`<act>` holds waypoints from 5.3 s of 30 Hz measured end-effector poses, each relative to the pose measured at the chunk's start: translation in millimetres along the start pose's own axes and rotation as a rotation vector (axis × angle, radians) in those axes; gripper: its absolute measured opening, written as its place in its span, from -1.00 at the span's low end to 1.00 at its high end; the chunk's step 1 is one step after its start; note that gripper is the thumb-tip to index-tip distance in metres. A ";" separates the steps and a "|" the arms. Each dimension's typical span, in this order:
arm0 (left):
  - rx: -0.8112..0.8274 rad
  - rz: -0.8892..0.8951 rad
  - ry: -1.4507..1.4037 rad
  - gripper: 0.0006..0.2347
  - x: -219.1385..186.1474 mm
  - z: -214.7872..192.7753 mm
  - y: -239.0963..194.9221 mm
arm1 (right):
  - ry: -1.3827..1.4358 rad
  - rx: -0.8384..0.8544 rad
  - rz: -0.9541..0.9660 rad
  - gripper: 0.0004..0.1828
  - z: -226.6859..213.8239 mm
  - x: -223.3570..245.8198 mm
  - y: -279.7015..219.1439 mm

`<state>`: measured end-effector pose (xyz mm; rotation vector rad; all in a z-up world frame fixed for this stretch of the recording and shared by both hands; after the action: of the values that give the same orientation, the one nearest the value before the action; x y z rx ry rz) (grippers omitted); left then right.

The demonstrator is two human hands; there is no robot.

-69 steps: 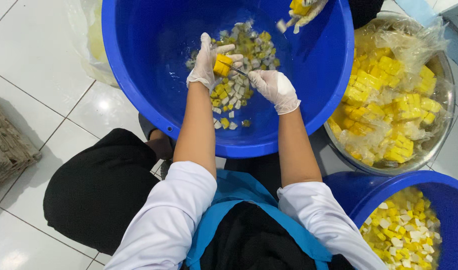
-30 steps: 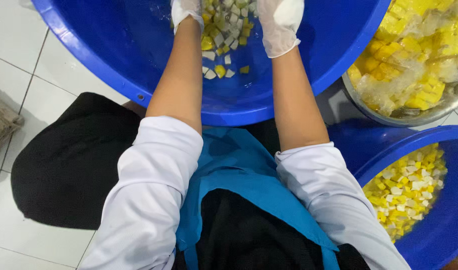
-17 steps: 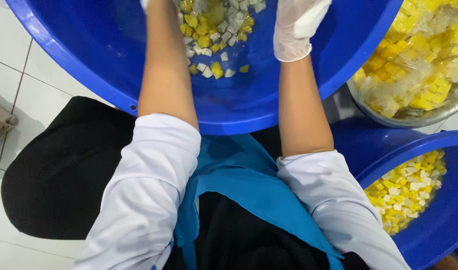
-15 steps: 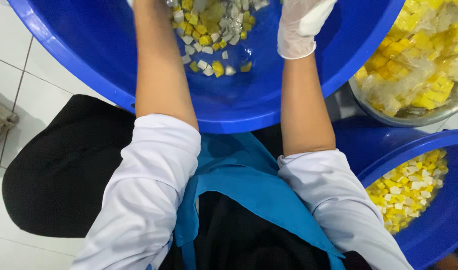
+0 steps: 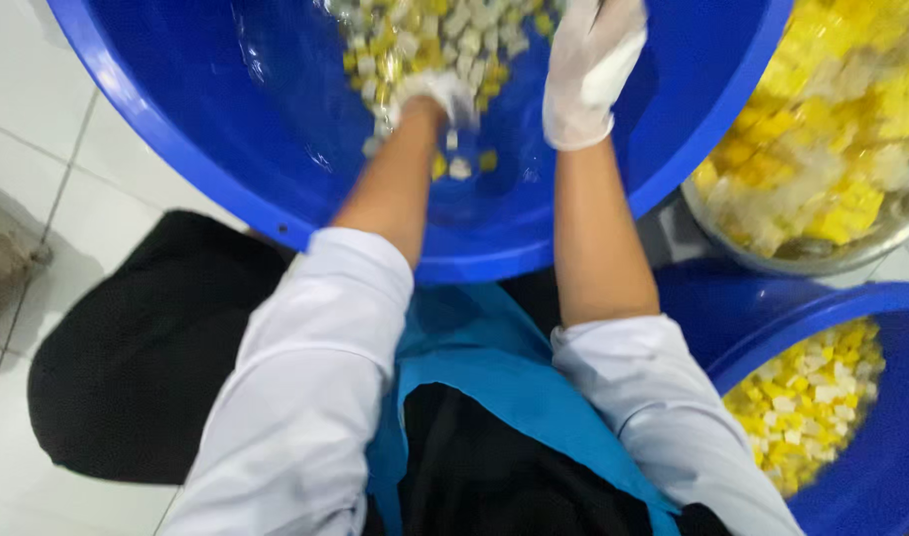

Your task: The person cuts yellow fruit into small cubes using a knife and drops them into a blue basin. They repeatedly retrieve larger pieces from a metal bowl, dice them, and place the cubes into the basin.

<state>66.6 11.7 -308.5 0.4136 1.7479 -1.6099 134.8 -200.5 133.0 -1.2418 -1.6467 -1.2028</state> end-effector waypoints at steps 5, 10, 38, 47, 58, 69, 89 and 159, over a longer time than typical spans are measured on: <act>0.146 0.036 0.532 -0.83 -24.9 27.4 13.2 | -0.143 -0.059 -0.072 -0.69 -2.0 32.5 -2.9; 0.390 -0.026 0.922 -0.85 17.5 78.0 0.9 | -0.231 -0.014 0.015 -0.68 -0.2 34.3 -8.8; 0.333 0.497 -1.261 -0.67 -202.0 39.8 -178.1 | -0.109 0.171 0.358 -0.63 32.6 -17.6 -63.0; 0.460 0.778 -1.474 -0.60 -201.0 11.6 -155.7 | -0.407 0.250 -0.032 -0.66 49.4 10.3 -90.6; 0.372 0.985 -1.527 -0.77 -197.8 12.3 -153.8 | -0.566 0.107 -0.260 -0.71 72.0 -3.3 -103.7; 0.391 1.053 -1.445 -0.71 -205.7 18.7 -174.7 | -0.584 0.106 -0.204 -0.67 77.1 -22.4 -99.8; 0.073 0.833 -0.856 -0.35 -185.7 34.6 -138.5 | -0.128 0.630 0.778 -0.53 95.0 -75.9 -123.6; 0.387 0.471 -0.583 -0.83 -178.1 91.2 -199.7 | -0.346 0.411 -0.078 -0.66 50.6 -19.3 -58.3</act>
<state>84.0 -69.3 -38.2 0.4392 0.8312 -1.5116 82.6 -162.8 86.2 -1.1705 -2.0830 -0.6623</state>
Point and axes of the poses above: each hand's wrist, its own y-axis towards the middle knuckle, its own z-axis out of the palm, x = y × z, the point moved 10 cm from there along y, towards the middle knuckle, and after that the axes turned 7 degrees about z, right-handed, at the moved point
